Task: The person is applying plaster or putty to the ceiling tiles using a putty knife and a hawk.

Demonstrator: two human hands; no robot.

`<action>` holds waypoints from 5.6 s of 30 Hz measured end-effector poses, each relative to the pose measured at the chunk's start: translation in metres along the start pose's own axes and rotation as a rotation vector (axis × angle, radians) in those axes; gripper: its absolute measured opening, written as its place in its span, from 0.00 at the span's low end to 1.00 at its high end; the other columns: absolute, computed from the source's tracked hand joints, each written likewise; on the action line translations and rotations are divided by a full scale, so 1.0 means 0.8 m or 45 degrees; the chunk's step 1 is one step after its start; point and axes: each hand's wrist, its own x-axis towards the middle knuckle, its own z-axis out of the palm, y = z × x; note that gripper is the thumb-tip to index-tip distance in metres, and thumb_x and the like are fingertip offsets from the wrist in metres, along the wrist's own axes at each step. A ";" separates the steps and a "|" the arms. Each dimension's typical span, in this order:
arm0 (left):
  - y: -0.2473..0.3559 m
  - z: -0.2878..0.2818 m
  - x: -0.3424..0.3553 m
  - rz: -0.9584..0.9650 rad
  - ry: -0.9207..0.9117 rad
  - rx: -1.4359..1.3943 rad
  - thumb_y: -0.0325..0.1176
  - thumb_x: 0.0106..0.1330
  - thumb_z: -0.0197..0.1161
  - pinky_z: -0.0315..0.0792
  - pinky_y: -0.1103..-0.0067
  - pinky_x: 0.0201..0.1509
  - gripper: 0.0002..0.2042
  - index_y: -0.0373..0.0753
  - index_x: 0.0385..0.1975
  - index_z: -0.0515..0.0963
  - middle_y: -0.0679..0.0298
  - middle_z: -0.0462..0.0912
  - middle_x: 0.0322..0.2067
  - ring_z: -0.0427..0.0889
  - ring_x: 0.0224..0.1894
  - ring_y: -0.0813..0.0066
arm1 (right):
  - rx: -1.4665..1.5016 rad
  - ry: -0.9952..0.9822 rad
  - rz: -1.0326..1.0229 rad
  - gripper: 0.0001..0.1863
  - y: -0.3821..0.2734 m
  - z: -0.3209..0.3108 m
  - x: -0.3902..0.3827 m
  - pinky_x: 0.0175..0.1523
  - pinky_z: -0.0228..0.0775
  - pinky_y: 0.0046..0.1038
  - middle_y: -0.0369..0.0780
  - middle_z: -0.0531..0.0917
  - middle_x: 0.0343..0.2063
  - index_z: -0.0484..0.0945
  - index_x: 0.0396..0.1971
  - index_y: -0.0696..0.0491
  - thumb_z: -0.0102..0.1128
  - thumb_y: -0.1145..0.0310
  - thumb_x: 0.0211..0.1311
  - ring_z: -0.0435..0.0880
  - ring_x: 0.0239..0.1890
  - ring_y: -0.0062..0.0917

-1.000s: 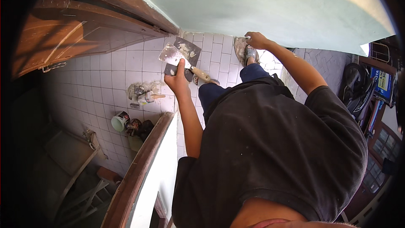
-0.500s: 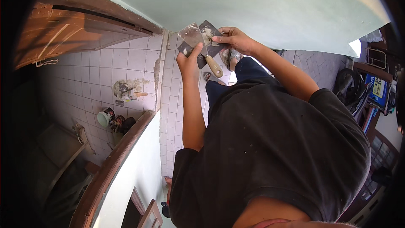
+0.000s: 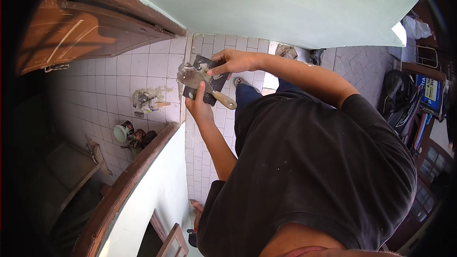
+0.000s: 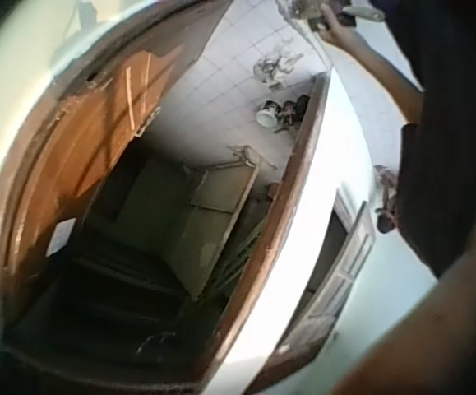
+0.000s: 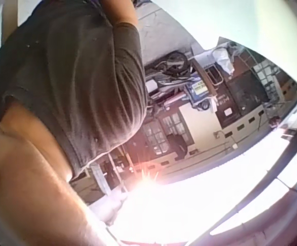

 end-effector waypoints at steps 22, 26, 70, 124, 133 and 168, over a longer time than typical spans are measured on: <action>0.021 0.028 0.024 -0.190 -0.416 0.500 0.25 0.64 0.66 0.75 0.77 0.52 0.17 0.32 0.52 0.75 0.60 0.83 0.45 0.82 0.45 0.73 | 0.540 0.010 0.027 0.20 0.058 -0.020 -0.058 0.43 0.76 0.23 0.32 0.83 0.43 0.80 0.48 0.54 0.63 0.53 0.67 0.79 0.45 0.14; 0.025 -0.012 -0.004 -0.243 -0.287 0.319 0.25 0.64 0.66 0.73 0.74 0.56 0.19 0.30 0.54 0.73 0.58 0.80 0.49 0.80 0.50 0.71 | 0.378 -0.104 0.037 0.21 0.054 0.013 -0.039 0.43 0.74 0.24 0.33 0.83 0.40 0.80 0.49 0.53 0.64 0.52 0.66 0.79 0.44 0.18; -0.060 -0.128 -0.049 -0.104 0.277 0.721 0.43 0.73 0.59 0.74 0.78 0.47 0.19 0.30 0.47 0.78 0.62 0.84 0.40 0.80 0.42 0.76 | -0.665 0.126 -0.004 0.31 0.100 0.163 -0.046 0.46 0.75 0.42 0.54 0.84 0.34 0.64 0.66 0.55 0.59 0.56 0.67 0.84 0.40 0.50; -0.387 -0.353 0.361 -0.366 0.311 0.827 0.42 0.75 0.56 0.75 0.72 0.45 0.19 0.27 0.41 0.78 0.53 0.85 0.36 0.84 0.39 0.64 | -0.742 0.764 1.001 0.24 0.647 -0.076 0.654 0.61 0.70 0.44 0.60 0.81 0.48 0.78 0.53 0.61 0.44 0.67 0.60 0.79 0.54 0.53; -0.378 -0.331 0.365 -0.448 0.276 0.900 0.46 0.75 0.56 0.75 0.75 0.44 0.20 0.29 0.42 0.77 0.55 0.85 0.36 0.83 0.39 0.70 | -0.921 0.789 0.971 0.18 0.632 -0.115 0.683 0.55 0.76 0.42 0.54 0.84 0.45 0.82 0.44 0.60 0.49 0.68 0.60 0.83 0.51 0.47; -0.354 -0.337 0.354 -0.394 0.356 0.839 0.44 0.75 0.56 0.75 0.73 0.45 0.20 0.28 0.43 0.77 0.54 0.85 0.36 0.84 0.40 0.66 | -1.093 0.657 0.892 0.20 0.633 -0.079 0.684 0.55 0.76 0.42 0.56 0.84 0.44 0.80 0.48 0.61 0.49 0.69 0.59 0.83 0.50 0.49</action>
